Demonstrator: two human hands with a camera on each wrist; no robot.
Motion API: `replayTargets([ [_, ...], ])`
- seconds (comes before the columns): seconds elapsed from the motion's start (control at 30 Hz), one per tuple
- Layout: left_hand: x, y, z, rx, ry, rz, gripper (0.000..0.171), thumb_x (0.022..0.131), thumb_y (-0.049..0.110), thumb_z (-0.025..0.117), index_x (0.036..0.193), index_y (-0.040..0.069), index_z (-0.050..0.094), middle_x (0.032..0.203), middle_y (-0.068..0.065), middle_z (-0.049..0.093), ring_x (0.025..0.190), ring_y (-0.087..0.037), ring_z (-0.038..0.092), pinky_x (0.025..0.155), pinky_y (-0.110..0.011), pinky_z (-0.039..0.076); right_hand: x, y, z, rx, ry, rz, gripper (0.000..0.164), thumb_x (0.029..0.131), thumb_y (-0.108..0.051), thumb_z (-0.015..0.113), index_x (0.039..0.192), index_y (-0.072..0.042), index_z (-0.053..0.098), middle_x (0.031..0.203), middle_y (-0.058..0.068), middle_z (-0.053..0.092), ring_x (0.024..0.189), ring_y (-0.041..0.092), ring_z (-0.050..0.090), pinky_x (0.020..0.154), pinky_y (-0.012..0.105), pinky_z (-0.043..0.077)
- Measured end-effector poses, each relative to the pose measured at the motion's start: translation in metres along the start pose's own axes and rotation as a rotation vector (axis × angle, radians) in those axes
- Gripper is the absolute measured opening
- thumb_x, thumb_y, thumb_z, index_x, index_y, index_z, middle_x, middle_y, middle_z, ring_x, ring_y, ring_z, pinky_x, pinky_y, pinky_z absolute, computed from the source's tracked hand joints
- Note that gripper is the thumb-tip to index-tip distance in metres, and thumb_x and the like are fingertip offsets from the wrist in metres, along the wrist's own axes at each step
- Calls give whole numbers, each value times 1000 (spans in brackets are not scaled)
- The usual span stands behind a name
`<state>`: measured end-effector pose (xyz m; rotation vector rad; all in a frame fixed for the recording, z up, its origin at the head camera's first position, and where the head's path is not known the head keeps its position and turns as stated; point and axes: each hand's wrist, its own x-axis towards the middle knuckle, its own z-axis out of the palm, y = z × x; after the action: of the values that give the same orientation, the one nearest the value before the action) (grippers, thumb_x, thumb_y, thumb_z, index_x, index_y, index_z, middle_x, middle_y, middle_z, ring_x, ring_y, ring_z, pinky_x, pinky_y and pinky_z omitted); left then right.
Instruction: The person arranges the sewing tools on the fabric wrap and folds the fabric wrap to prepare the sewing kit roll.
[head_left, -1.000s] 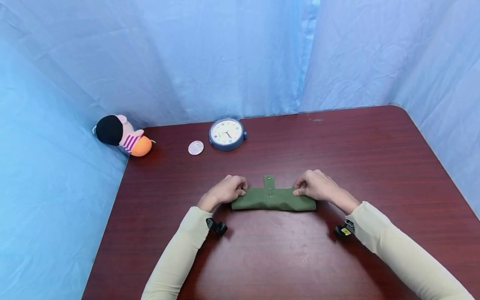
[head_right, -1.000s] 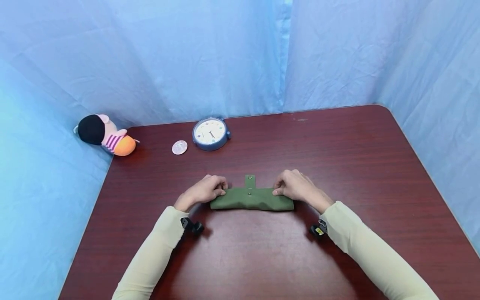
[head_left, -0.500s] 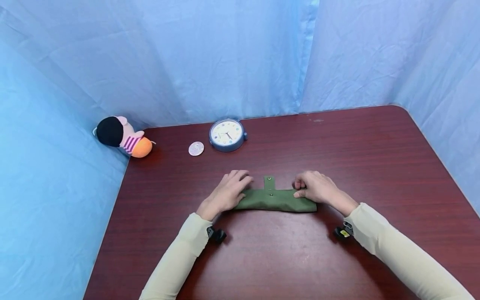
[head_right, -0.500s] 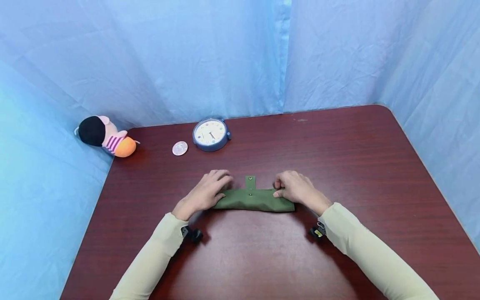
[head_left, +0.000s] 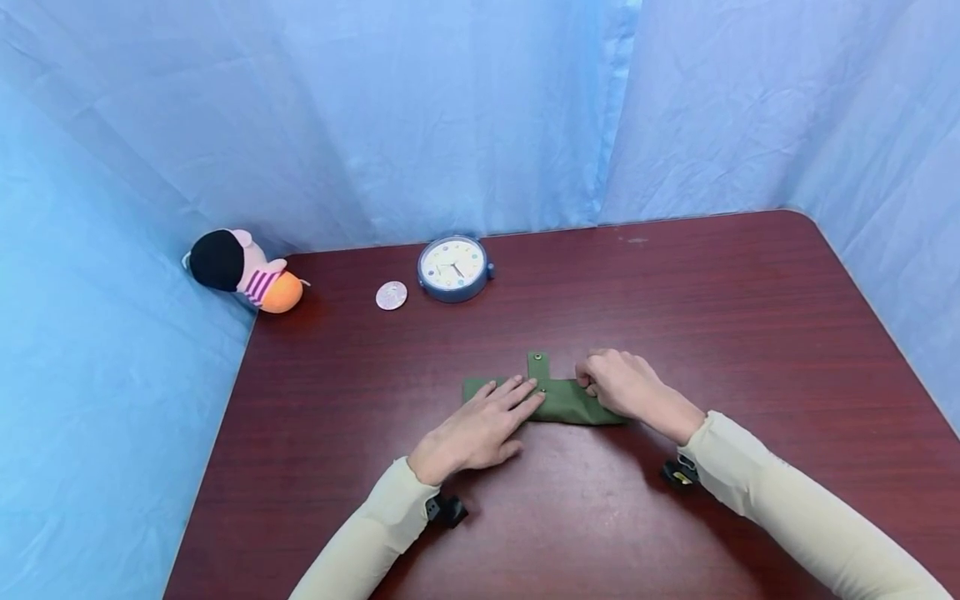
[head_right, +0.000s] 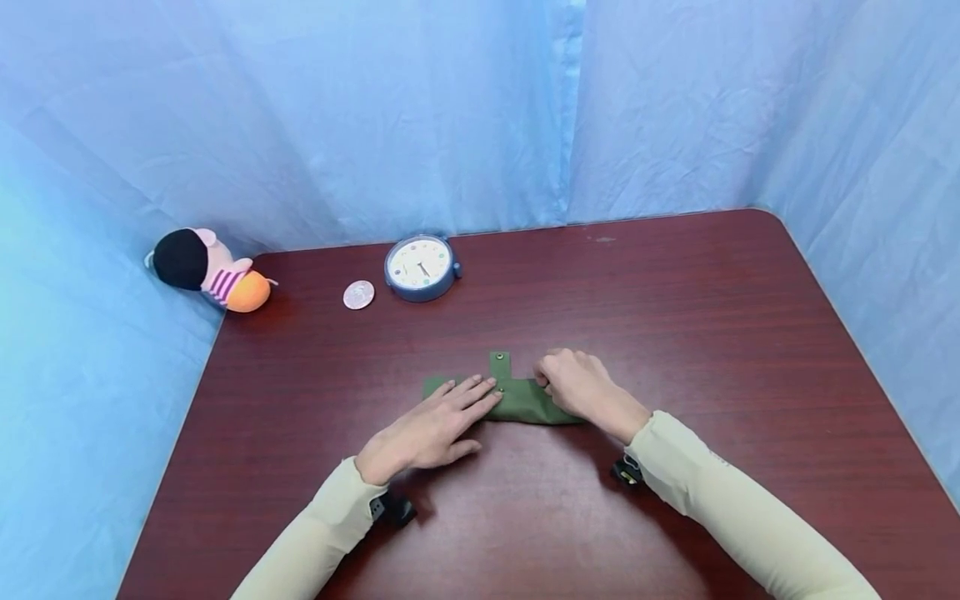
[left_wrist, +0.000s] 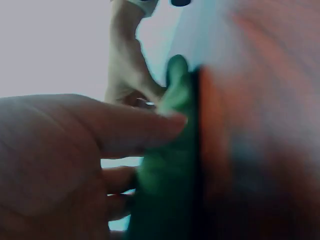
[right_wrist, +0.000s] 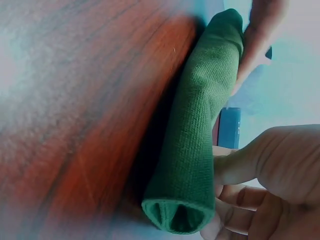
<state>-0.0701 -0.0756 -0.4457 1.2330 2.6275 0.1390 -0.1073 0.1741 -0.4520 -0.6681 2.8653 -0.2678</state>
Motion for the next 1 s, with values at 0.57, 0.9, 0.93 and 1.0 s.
replayTargets([
  [0.57,-2,-4,22,21,147,13,68,94,35,69,154,16,42,159,-6,44,148,-25,42,116,-44,40,19,4,-16,82,-130,-44,27,87,-23,75,66,-19,57,64,-5,50,58,10,47,53,27,38],
  [0.9,-3,-7,25,38,155,11,70,92,36,72,154,24,42,159,-4,44,146,-23,45,114,-44,42,57,-5,-6,133,-85,-66,31,92,-29,73,117,-11,73,85,2,62,79,16,53,63,32,45],
  [0.93,-3,-7,25,38,152,13,71,91,37,73,154,25,41,159,-5,43,145,-23,45,114,-45,42,59,-6,-4,123,-80,-78,36,91,-29,74,121,-10,72,89,4,63,82,17,55,66,35,47],
  [1.0,-3,-7,25,39,151,17,71,91,38,73,154,28,41,159,-5,43,145,-24,46,113,-46,43,61,-9,-2,111,-77,-91,39,89,-30,75,122,-9,71,97,8,66,89,22,59,71,40,52],
])
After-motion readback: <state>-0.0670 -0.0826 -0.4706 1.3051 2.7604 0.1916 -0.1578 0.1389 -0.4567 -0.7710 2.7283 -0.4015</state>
